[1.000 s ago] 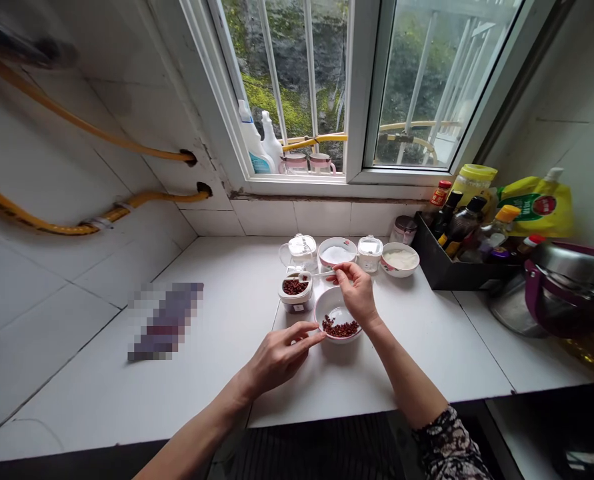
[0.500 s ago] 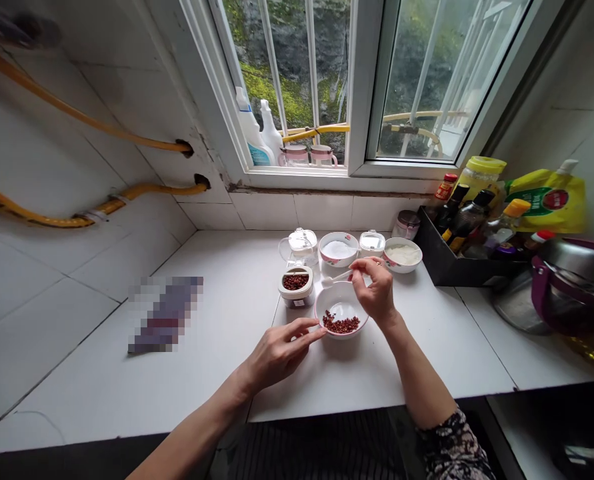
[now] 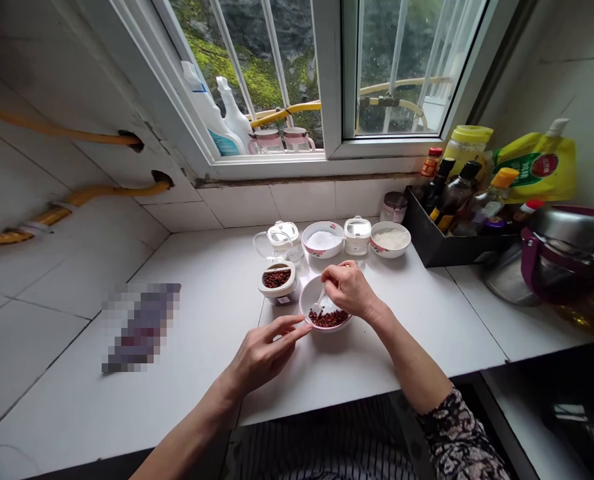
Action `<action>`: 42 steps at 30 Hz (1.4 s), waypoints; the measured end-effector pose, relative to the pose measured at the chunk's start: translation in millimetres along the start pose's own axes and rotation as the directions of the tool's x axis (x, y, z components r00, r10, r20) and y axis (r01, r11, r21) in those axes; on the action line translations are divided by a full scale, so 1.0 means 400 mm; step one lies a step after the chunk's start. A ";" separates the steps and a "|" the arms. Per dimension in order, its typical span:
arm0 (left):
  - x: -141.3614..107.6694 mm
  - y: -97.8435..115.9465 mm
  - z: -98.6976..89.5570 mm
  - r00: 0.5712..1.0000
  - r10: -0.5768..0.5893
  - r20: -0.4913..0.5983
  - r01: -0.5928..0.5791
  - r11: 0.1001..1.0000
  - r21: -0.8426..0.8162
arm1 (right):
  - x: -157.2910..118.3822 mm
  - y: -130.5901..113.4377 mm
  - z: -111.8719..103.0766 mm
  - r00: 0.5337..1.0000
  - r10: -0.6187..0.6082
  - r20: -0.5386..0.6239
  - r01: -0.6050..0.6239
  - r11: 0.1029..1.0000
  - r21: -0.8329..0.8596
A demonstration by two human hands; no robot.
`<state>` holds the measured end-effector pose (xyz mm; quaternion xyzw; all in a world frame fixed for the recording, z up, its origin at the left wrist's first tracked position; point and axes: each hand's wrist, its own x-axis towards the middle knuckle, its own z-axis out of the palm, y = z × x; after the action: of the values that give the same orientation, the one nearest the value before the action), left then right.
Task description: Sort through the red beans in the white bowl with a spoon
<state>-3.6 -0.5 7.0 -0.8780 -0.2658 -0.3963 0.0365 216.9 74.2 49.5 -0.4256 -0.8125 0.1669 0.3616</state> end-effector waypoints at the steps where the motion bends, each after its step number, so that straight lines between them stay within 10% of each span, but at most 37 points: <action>1: 0.000 0.000 0.000 1.000 0.001 0.000 -0.001 1.000 0.000 | 0.000 -0.001 0.000 1.000 0.024 0.001 -0.024 0.999 0.024; 21: 0.000 -0.002 0.004 1.000 0.004 -0.009 -0.004 1.000 0.005 | 0.018 0.019 -0.014 0.902 0.428 -0.047 -0.350 0.792 0.500; 42: 0.009 -0.001 0.002 1.000 0.010 -0.010 -0.010 1.000 0.016 | 0.033 0.040 -0.019 0.871 0.492 0.004 -0.366 0.642 0.674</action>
<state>-1.2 1.5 8.8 -0.8769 -0.2645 -0.3986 0.0468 226.6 94.0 51.4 -0.4656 -0.5404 0.4823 0.5086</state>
